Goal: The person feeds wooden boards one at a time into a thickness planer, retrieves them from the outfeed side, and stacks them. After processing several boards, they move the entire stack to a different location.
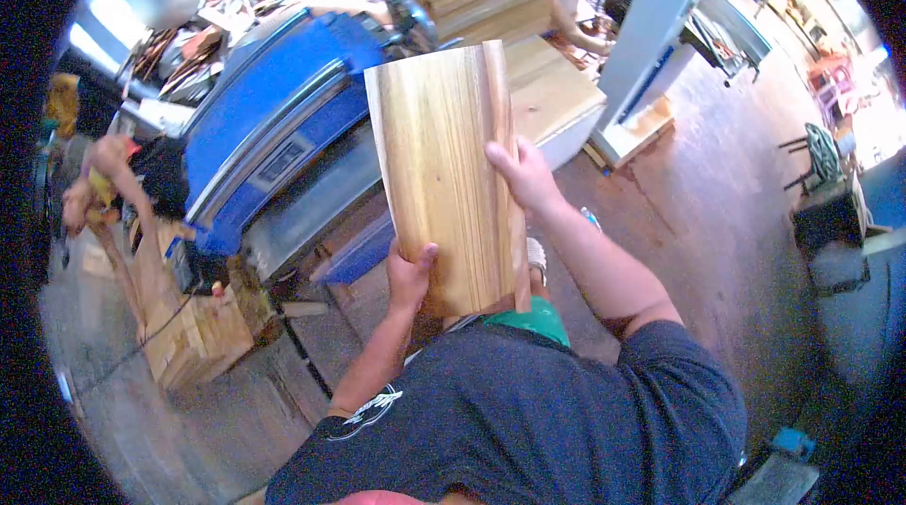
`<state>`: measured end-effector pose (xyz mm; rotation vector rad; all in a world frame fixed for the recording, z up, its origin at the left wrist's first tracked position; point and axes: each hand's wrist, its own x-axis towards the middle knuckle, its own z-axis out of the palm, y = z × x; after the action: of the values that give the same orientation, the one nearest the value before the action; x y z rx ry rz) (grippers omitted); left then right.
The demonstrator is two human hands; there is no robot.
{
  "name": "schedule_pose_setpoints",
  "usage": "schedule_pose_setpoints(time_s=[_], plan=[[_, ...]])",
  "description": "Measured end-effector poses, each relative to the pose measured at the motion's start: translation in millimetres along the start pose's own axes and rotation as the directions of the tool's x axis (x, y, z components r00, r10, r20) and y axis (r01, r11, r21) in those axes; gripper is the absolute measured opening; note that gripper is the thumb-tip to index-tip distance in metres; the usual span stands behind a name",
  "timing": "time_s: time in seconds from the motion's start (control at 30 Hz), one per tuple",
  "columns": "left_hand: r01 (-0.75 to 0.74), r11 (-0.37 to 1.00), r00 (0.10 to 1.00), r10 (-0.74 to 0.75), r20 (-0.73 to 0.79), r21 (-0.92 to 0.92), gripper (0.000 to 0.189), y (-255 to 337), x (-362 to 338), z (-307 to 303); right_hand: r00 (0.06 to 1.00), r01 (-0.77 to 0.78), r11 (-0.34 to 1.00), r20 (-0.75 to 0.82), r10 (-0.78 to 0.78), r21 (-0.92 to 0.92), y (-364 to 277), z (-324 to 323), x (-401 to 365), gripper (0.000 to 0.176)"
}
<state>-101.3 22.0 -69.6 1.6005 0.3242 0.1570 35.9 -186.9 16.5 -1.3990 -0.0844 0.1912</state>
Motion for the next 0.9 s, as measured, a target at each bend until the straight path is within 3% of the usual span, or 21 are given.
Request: schedule_pose_setpoints(time_s=[0.13, 0.3, 0.33, 0.4, 0.43, 0.53, 0.6, 0.67, 0.77, 0.83, 0.87, 0.9], plan=[[0.039, 0.998, 0.986, -0.029, -0.162, 0.055, 0.056, 6.3, -39.2, -67.5, 0.982, -0.014, 0.992, 0.189, -0.010, 0.127, 6.5, 85.7, 16.0, 0.036], [0.154, 0.975, 0.890, -0.206, -0.408, -0.158, 0.056, -24.7, -70.9, -109.6, 0.914, -0.108, 0.981, 0.372, 0.161, -0.160, 67.9, 138.1, -38.0, 0.032], [0.155, 0.974, 0.874, -0.214, -0.436, -0.167, 0.056, -33.3, -72.5, -119.5, 0.889, -0.144, 0.966, 0.401, 0.222, -0.216, 91.3, 136.0, -52.0, 0.031], [0.428, 0.897, 0.752, -0.424, -0.505, -0.115, 0.057, -52.3, -82.6, -129.5, 0.812, -0.367, 0.905, 0.400, 0.424, -0.215, 109.6, 136.5, -89.6, 0.030], [0.403, 0.901, 0.725, -0.423, -0.544, -0.164, 0.056, -37.5, -89.1, -130.8, 0.746, -0.469, 0.862, 0.438, 0.502, -0.191, 134.0, 129.6, -99.5, 0.031], [0.435, 0.889, 0.662, -0.421, -0.620, -0.139, 0.056, -68.3, -81.3, -146.3, 0.668, -0.519, 0.824, 0.493, 0.557, -0.227, 183.0, 112.9, -119.1, 0.037], [0.442, 0.869, 0.654, -0.483, -0.582, -0.224, 0.055, -96.6, -71.6, -158.4, 0.549, -0.682, 0.672, 0.404, 0.732, -0.290, 168.8, 115.4, -123.6, 0.041], [0.432, 0.851, 0.657, -0.524, -0.542, -0.299, 0.055, -97.1, -57.8, -163.2, 0.501, -0.723, 0.640, 0.440, 0.745, -0.260, 174.1, 117.5, -115.7, 0.044], [0.423, 0.873, 0.703, -0.485, -0.520, -0.243, 0.062, -86.5, -38.4, -165.0, 0.537, -0.688, 0.683, 0.460, 0.707, -0.246, 186.1, 124.6, -98.8, 0.045], [0.383, 0.923, 0.753, -0.293, -0.590, 0.030, 0.070, -117.8, -17.7, -177.8, 0.573, -0.673, 0.715, 0.478, 0.666, -0.189, 200.0, 127.7, -86.4, 0.043], [0.394, 0.918, 0.750, -0.302, -0.588, 0.032, 0.070, -120.3, -14.0, -178.1, 0.567, -0.683, 0.706, 0.475, 0.673, -0.187, 204.1, 130.8, -83.8, 0.043], [0.362, 0.893, 0.771, -0.124, -0.625, 0.269, 0.071, -119.7, -7.7, -178.7, 0.590, -0.681, 0.715, 0.461, 0.663, -0.157, 205.7, 136.2, -78.9, 0.042]])
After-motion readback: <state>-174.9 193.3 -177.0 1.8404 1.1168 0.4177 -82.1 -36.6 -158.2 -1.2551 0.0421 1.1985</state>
